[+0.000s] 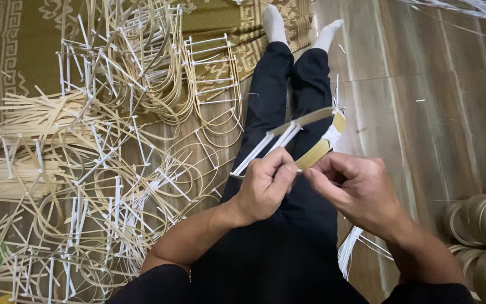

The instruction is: The person sits on the floor and assembles bamboo frames by wrapping and securing them with white plastic ties. They use scissors to cut the ties and repeatedly adjust the bamboo pieces to ensure a tight fit.

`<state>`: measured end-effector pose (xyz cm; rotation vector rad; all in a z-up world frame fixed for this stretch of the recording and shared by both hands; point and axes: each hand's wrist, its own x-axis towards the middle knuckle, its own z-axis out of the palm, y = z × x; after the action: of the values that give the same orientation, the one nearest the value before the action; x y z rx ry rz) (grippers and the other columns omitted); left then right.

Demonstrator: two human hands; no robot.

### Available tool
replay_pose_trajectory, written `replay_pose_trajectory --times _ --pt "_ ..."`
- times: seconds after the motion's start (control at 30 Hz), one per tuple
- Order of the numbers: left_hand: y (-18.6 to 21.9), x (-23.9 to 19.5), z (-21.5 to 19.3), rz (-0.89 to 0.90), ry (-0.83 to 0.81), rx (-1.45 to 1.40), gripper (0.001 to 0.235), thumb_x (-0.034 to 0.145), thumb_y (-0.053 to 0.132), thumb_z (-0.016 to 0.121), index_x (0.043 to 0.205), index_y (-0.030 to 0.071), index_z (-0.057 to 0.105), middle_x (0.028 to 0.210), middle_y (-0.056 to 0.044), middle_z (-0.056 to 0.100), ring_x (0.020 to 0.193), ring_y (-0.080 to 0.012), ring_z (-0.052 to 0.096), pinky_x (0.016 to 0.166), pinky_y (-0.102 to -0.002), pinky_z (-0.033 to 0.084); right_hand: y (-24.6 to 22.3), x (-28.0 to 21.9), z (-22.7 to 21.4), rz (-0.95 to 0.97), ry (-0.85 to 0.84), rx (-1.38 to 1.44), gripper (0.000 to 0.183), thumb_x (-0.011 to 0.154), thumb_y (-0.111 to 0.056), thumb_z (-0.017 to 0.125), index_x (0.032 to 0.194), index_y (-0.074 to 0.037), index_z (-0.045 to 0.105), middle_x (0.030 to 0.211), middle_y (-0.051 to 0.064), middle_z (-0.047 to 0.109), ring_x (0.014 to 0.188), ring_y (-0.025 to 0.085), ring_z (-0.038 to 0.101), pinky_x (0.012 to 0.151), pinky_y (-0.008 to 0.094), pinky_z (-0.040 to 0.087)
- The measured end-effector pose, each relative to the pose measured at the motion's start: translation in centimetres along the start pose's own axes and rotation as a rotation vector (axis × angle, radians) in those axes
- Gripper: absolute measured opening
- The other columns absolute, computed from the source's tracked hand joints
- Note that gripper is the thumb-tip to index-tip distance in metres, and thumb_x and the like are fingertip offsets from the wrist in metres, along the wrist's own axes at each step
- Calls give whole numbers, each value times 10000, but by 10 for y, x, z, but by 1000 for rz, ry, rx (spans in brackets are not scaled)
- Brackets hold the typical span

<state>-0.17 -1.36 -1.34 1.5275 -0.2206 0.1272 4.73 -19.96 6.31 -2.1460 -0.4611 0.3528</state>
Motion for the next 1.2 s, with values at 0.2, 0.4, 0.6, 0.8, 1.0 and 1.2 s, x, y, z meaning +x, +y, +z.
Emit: replay_pose_trajectory --times 0.2,0.4,0.6,0.8,1.0,1.2 --pt "0 -1 0 52 20 24 224 1086 145 497 919 9 558 669 -19 619 599 -69 593 549 -240 474 -4 3 -4 -299 31 -169 122 864 -121 774 878 -3 748 612 57 690 496 58 625 437 247 475" --pt "-5 -1 4 73 14 58 196 1069 116 504 912 17 570 596 -13 567 507 -67 538 449 -253 419 -3 0 -9 -260 -18 -175 120 855 -127 781 842 -12 746 590 56 699 475 74 638 412 259 484" --pt "7 0 8 123 107 162 162 1046 85 559 921 -4 612 597 -43 580 522 -79 565 469 -271 420 -3 3 -13 -336 -3 -226 127 841 -131 791 820 -15 744 603 82 691 465 104 633 425 281 485" --pt "7 4 8 118 124 143 176 1028 79 567 882 -1 626 586 -33 582 512 -76 551 463 -271 411 0 2 -11 -327 27 -235 112 838 -128 787 845 -20 757 612 99 697 458 129 648 432 297 489" --pt "9 8 1 140 107 142 187 1035 79 550 891 4 642 630 -20 604 547 -66 568 515 -263 453 3 3 -15 -397 87 -323 107 839 -128 784 867 -26 767 648 138 695 500 207 674 463 342 502" --pt "13 10 -1 124 129 155 214 1023 95 557 857 -5 648 580 -6 577 502 -50 521 472 -244 400 1 -6 -13 -580 195 -385 111 877 -117 767 886 -13 728 722 123 707 602 225 697 533 326 534"
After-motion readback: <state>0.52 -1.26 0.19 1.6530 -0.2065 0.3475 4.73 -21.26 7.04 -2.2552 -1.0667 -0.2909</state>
